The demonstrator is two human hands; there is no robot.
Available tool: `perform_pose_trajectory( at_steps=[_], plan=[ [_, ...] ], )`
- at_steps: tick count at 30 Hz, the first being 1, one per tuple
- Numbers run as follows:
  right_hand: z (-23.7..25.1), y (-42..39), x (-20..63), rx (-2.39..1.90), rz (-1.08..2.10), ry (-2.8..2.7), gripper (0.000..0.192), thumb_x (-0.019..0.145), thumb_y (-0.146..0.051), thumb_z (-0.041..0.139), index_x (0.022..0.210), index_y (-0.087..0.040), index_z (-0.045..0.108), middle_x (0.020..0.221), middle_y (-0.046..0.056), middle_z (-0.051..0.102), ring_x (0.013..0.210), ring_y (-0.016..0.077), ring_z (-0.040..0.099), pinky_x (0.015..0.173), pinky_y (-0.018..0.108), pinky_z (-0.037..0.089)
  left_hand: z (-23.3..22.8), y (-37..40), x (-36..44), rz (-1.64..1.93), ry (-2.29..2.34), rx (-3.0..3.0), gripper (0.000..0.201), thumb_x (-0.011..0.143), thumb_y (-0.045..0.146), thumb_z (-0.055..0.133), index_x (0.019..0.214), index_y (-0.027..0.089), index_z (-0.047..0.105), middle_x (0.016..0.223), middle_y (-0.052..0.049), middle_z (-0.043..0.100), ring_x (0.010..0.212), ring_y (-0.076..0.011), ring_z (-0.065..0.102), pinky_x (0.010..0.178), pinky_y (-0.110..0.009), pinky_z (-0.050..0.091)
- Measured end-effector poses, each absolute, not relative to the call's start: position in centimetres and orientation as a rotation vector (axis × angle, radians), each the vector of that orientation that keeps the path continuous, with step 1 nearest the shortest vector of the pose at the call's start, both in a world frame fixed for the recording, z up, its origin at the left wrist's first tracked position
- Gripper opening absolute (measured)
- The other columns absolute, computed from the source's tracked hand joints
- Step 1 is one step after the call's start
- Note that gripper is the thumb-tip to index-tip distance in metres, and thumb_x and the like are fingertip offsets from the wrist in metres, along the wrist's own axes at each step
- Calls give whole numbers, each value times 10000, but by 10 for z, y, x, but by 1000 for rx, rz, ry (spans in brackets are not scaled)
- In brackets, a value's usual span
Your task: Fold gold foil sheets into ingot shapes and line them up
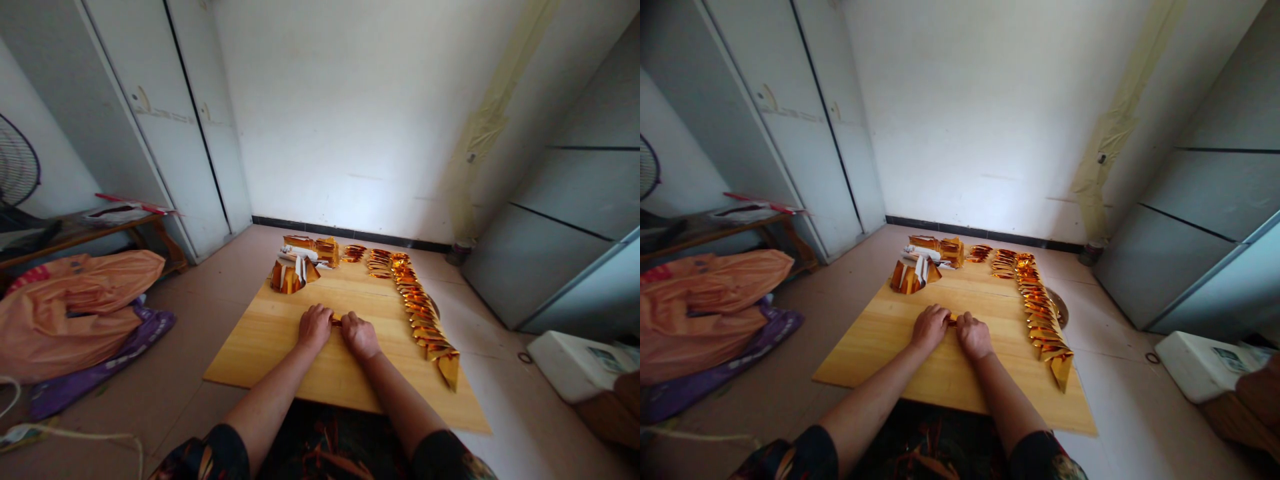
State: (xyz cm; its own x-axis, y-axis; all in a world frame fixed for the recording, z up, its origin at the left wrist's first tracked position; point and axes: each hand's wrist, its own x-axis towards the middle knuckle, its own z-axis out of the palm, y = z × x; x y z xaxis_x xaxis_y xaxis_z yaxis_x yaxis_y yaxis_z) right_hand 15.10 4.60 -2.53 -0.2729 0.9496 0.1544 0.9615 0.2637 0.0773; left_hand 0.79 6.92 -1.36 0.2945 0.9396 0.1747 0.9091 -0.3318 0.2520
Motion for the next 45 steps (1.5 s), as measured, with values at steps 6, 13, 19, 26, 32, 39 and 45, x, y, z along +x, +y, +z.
perform_pose_trajectory(
  at_steps=[6, 13, 19, 26, 32, 39, 45],
  plan=[
    [-25, 45, 148, -1890, -233, -2347, 195, 923, -163, 374, 934, -165, 569, 897, 77, 602, 677, 119, 613, 532, 197, 379, -14, 70, 7, 429, 1725, 2407, 228, 851, 150, 474, 989, 258, 619, 999, -29, 599, 992, -184, 509, 829, -294, 392],
    [-27, 46, 149, -1927, -189, -2305, 177, 919, -159, 384, 928, -172, 560, 903, 63, 598, 690, 118, 617, 527, 196, 363, -15, 69, 4, 436, 1692, 2401, 255, 842, 137, 482, 1014, 270, 615, 1000, -22, 599, 988, -183, 508, 841, -288, 390],
    [-27, 46, 152, -1886, -182, -2312, 168, 910, -147, 402, 916, -175, 568, 895, 60, 604, 696, 112, 605, 535, 196, 349, -16, 69, 4, 457, 1692, 2395, 271, 846, 132, 465, 1023, 273, 615, 1004, -30, 595, 989, -183, 503, 846, -295, 384],
    [-24, 43, 151, -1836, -176, -2284, 187, 912, -184, 405, 898, -182, 591, 872, 56, 610, 676, 111, 590, 533, 205, 326, -20, 69, 3, 520, 1681, 2393, 243, 831, 190, 520, 1045, 263, 609, 999, -34, 595, 994, -189, 507, 853, -301, 385],
    [-25, 42, 151, -1823, -192, -2252, 171, 886, -194, 426, 885, -186, 597, 866, 48, 609, 671, 113, 579, 525, 212, 299, -20, 69, 5, 546, 1708, 2396, 209, 839, 226, 518, 1024, 248, 611, 968, -39, 597, 966, -191, 515, 835, -300, 387],
    [-29, 42, 154, -1798, -171, -2214, 140, 853, -196, 448, 892, -193, 582, 885, 31, 594, 665, 103, 564, 537, 213, 309, -19, 68, 4, 558, 1701, 2374, 312, 792, 227, 558, 1102, 234, 591, 1012, -48, 586, 991, -199, 505, 873, -309, 385],
    [-30, 42, 156, -1730, -193, -2247, 156, 878, -210, 443, 855, -202, 597, 867, 18, 592, 676, 95, 556, 540, 210, 297, -20, 68, 1, 576, 1672, 2366, 265, 793, 224, 567, 1057, 229, 600, 996, -46, 586, 983, -196, 504, 867, -305, 386]
  ],
)
